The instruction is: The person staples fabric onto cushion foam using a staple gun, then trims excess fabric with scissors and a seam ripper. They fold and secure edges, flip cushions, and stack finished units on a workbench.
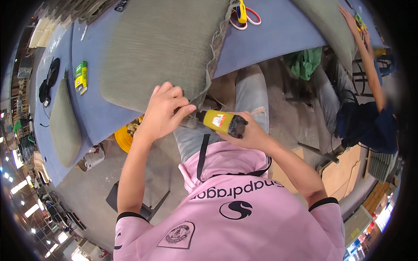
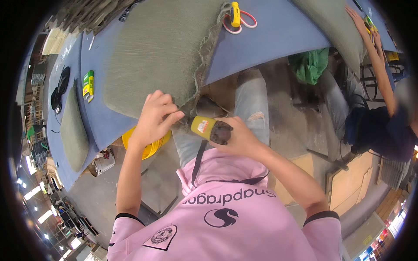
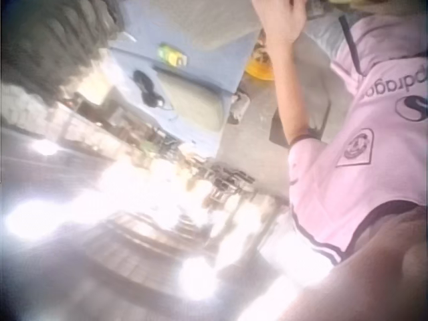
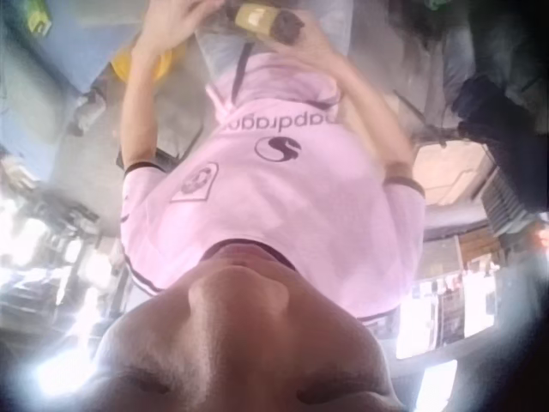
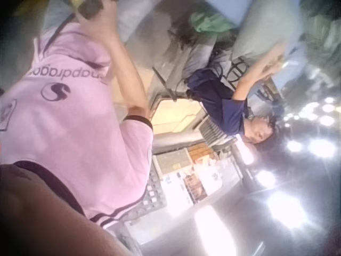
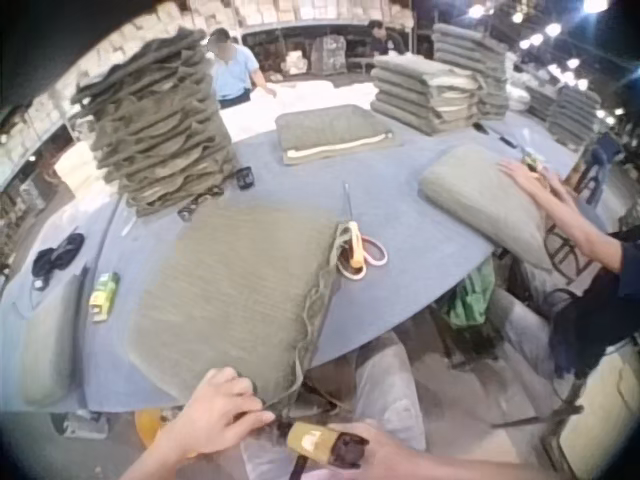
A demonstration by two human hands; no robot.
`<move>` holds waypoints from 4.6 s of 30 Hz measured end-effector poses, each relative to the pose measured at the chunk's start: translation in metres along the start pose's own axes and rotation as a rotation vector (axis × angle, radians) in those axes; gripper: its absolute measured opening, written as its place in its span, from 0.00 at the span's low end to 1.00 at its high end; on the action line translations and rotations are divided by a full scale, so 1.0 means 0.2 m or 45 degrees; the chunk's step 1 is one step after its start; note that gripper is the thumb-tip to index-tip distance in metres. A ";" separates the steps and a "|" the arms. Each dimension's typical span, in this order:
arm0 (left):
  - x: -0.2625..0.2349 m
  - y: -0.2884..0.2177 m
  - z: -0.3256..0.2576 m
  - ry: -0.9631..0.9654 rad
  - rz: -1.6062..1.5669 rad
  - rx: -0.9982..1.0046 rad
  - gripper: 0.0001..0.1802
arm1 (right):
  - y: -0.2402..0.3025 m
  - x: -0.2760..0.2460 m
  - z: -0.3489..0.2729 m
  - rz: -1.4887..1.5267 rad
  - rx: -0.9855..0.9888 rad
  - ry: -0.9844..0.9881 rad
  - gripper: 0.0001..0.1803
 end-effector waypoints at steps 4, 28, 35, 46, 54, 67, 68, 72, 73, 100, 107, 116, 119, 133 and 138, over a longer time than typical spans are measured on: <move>-0.01 -0.11 -0.22 -0.303 0.051 -0.185 0.23 | 0.14 -0.30 0.02 0.561 0.934 -0.121 0.35; -0.87 -0.02 -0.87 -2.050 -1.152 -1.094 0.35 | 0.41 -0.73 0.36 0.595 -0.412 -0.493 0.52; -0.14 0.30 -0.38 -1.039 -1.402 -1.079 0.37 | 0.23 -0.87 0.61 0.044 0.344 -0.392 0.34; 0.18 0.17 -0.23 -0.891 0.161 -0.999 0.42 | -0.36 -0.94 1.66 -0.867 0.805 -0.083 0.34; 0.19 0.18 -0.18 -0.989 0.025 -0.957 0.44 | -0.72 -0.98 2.08 -0.981 0.504 -0.170 0.28; 0.19 0.23 -0.22 -0.985 0.013 -0.996 0.45 | 0.17 0.60 2.20 0.699 0.380 0.401 0.18; 0.19 0.23 -0.22 -0.987 0.011 -0.992 0.45 | 0.19 0.60 2.19 0.653 0.367 0.439 0.17; 0.20 0.24 -0.24 -0.988 0.022 -1.008 0.45 | 0.29 0.57 2.14 0.530 0.343 0.724 0.16; 0.20 0.24 -0.24 -0.984 0.025 -1.017 0.45 | 0.29 0.57 2.12 0.517 0.346 0.810 0.16; 0.21 0.26 -0.23 -0.984 0.006 -1.012 0.45 | 0.18 0.75 2.04 0.703 0.350 0.559 0.20; 0.23 0.25 -0.22 -0.985 0.008 -1.003 0.45 | 0.16 0.56 2.31 0.801 0.132 0.192 0.20; 0.24 0.22 -0.23 -0.999 0.033 -1.001 0.45 | 0.19 0.58 2.23 0.710 0.185 0.452 0.18; 0.24 0.25 -0.24 -1.028 0.042 -0.984 0.45 | 0.19 0.72 2.03 0.733 0.380 0.539 0.21; -0.01 0.48 -0.19 -0.961 -0.182 -0.781 0.30 | 0.39 0.35 2.04 0.814 0.275 0.273 0.20; -0.03 0.64 -0.11 -0.936 -0.445 -0.702 0.17 | 0.43 0.16 1.86 0.722 0.269 0.258 0.20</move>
Point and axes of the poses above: each hand's wrist, its own z-axis towards the middle knuckle, its own x-axis out of the palm, y = z × x, the point moved 2 cm from there along z, towards the middle knuckle, and after that the axes turned 11 degrees about z, right-handed, at the moved point
